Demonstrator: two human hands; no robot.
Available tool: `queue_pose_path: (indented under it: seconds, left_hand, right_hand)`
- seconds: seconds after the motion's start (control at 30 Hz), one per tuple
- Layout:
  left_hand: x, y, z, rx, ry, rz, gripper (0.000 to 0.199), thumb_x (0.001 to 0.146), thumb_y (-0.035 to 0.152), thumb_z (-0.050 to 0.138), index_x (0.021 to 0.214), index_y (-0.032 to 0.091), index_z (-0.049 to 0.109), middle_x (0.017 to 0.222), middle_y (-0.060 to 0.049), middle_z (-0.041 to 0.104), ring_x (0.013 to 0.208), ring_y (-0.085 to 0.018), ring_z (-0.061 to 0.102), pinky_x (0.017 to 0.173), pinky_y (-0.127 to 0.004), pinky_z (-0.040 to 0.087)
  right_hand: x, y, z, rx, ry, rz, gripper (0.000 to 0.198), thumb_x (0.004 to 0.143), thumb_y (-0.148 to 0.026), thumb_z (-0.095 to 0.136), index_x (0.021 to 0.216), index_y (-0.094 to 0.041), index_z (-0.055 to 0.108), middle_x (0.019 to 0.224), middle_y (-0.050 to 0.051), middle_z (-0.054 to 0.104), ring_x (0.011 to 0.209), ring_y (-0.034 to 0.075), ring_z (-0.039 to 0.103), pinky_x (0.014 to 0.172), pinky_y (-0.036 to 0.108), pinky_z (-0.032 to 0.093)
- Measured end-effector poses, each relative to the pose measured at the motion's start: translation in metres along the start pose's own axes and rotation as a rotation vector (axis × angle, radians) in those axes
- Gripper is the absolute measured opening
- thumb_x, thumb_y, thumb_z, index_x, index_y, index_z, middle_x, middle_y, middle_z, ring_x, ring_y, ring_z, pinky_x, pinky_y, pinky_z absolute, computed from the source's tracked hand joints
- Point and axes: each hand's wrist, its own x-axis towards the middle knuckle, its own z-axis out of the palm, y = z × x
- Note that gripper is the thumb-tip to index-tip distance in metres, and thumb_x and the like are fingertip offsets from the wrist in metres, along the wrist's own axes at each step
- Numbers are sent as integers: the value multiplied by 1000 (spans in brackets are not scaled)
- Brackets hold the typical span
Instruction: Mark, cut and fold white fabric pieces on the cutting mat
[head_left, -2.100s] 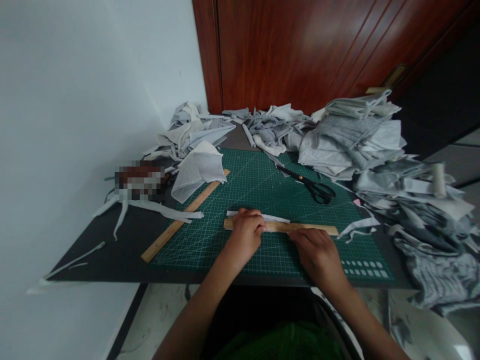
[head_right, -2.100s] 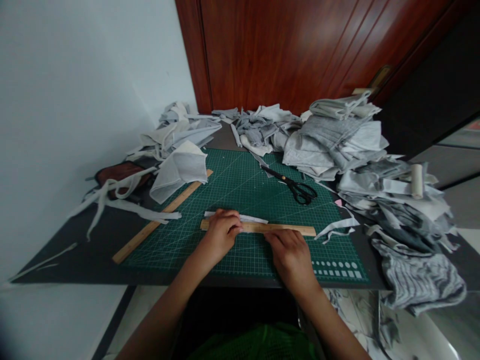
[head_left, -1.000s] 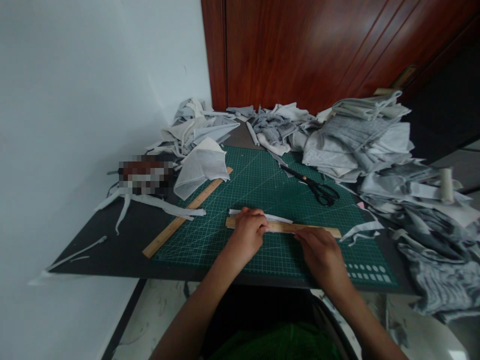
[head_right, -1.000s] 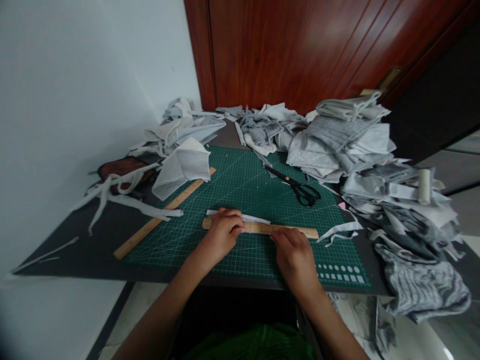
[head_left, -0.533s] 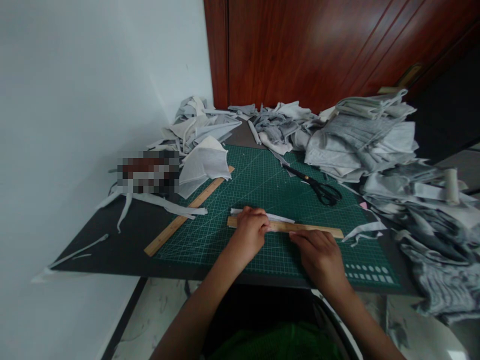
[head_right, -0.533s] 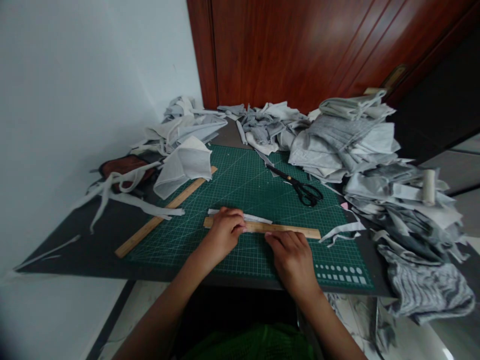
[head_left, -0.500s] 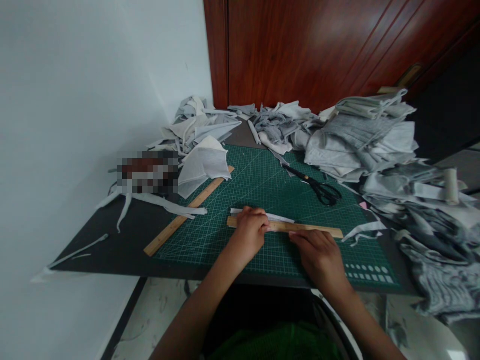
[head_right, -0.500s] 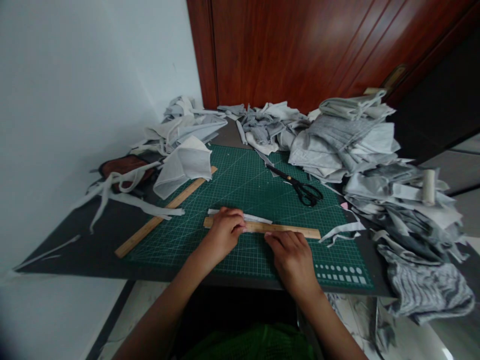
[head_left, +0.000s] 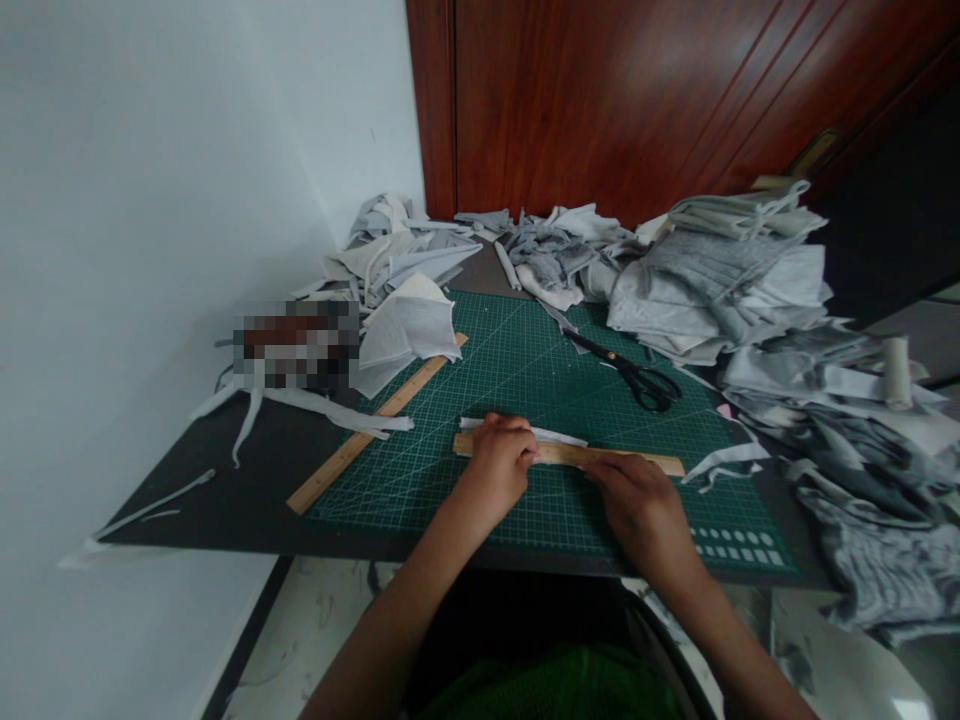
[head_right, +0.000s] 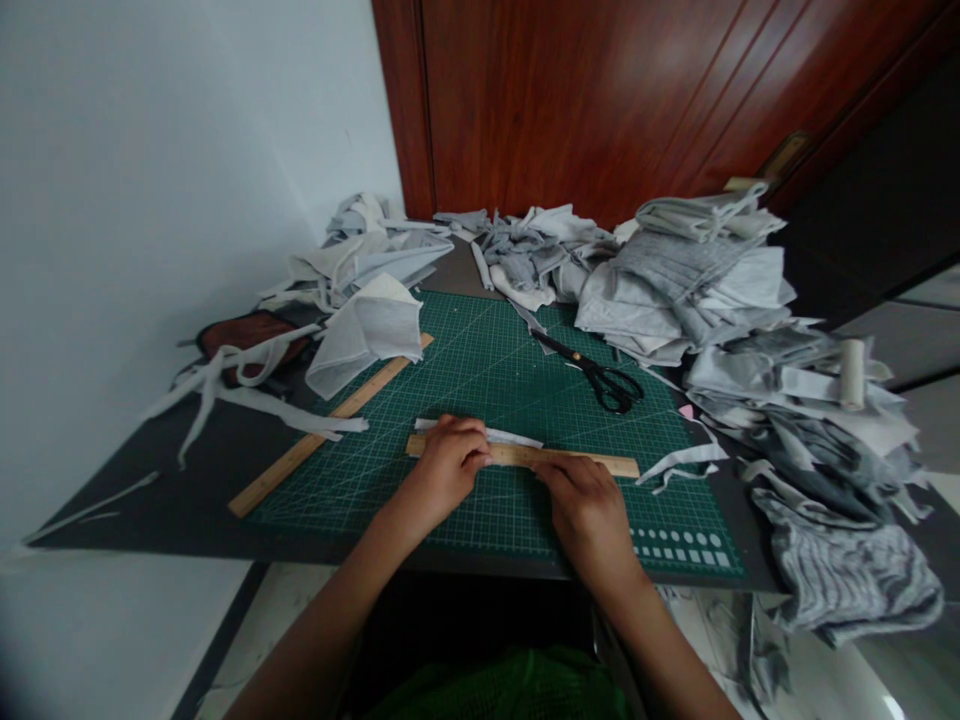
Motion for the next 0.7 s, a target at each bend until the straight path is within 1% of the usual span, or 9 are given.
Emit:
queue_pose_path:
  seconds: [0.1, 0.2, 0.3, 0.43, 0.57, 0.7]
  left_hand:
    - [0, -1, 1, -3, 8, 13, 24, 85, 3, 66, 67, 19, 61, 85, 0, 68, 90, -20, 59, 90, -38, 39]
    - [0, -1, 1, -11, 3, 11, 24, 85, 3, 65, 68, 19, 62, 86, 0, 69, 90, -20, 59, 89, -38, 39]
    - [0, -1, 1, -7, 0, 4, 24, 85, 3, 65, 68, 19, 62, 87, 0, 69, 89, -20, 59, 90, -38, 39]
    - [0, -1, 1, -7, 6, 2, 23, 83, 2, 65, 68, 19, 63, 88, 0, 70, 91, -20, 59, 90, -38, 39]
    - [-1, 0, 0, 6, 6, 1, 23, 84, 3, 65, 69, 19, 64, 89, 0, 70, 89, -20, 58, 88, -37, 39]
    - [0, -1, 1, 8, 1, 3, 23, 84, 3, 65, 69, 19, 64, 88, 0, 69, 89, -20, 58, 89, -38, 38]
  right_hand:
    - [4, 1, -2, 8, -28, 10, 27, 95, -7, 52, 108, -18, 73, 106, 12, 75, 95, 28, 66, 84, 43, 53]
    - [8, -1, -3, -5, -38, 4, 29, 94, -5, 49, 106, -17, 72, 103, 12, 76, 93, 29, 66, 82, 44, 53]
    - [10, -1, -2, 29, -29, -8, 29, 94, -4, 48, 107, -17, 71, 103, 12, 75, 92, 28, 66, 81, 43, 54]
    - [9, -1, 4, 85, -14, -30, 27, 96, -5, 50, 110, -17, 69, 105, 11, 74, 95, 27, 65, 84, 42, 54]
    - [7, -2, 9, 61, 28, -53, 25, 96, -6, 51, 109, -17, 68, 101, 11, 73, 93, 27, 63, 83, 43, 52]
    - [10, -5, 9, 44, 25, -61, 25, 95, -6, 51, 108, -17, 69, 100, 11, 73, 92, 27, 63, 82, 43, 52]
